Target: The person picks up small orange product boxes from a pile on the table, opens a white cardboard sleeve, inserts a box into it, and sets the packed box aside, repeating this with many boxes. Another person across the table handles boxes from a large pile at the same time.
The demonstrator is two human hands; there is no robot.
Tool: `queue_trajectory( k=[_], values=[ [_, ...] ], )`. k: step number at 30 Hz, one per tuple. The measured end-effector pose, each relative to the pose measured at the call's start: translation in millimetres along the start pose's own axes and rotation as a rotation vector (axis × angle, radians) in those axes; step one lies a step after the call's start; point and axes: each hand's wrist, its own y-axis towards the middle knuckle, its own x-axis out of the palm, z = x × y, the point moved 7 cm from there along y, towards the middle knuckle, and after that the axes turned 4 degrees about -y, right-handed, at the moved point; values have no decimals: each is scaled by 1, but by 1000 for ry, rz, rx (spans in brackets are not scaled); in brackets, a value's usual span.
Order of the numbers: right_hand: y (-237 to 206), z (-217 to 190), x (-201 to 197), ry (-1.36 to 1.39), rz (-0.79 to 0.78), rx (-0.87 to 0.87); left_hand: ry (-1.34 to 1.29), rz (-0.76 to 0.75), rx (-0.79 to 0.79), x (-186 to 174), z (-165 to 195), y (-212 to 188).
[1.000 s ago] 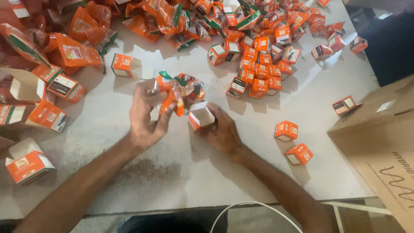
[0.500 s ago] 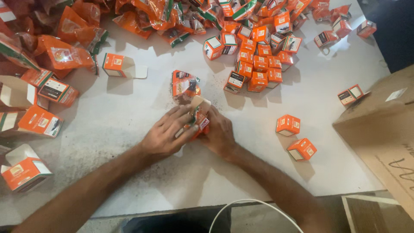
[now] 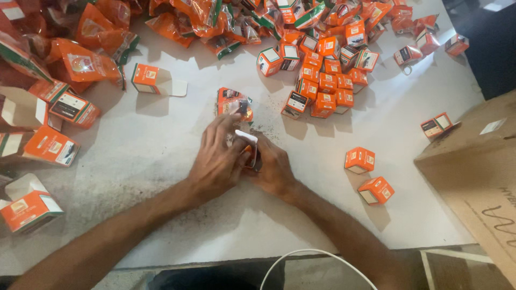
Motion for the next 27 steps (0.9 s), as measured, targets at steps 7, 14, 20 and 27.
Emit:
queue_trajectory(
  k=[7,14,20,27],
  values=[
    [-9,19,10,224,-34,50,-502,-127,-651,28,-51,-5],
    [-11,9,11,-26,9,-61,-563,-39,-447,26,-64,-1],
    [-3,-7,5,-111,-6,-136,-1306,-266,-722,32,-83,-13],
    [-1,-8,5,-83,25,-137,-1119,-211,-754,52,-102,-9]
  ],
)
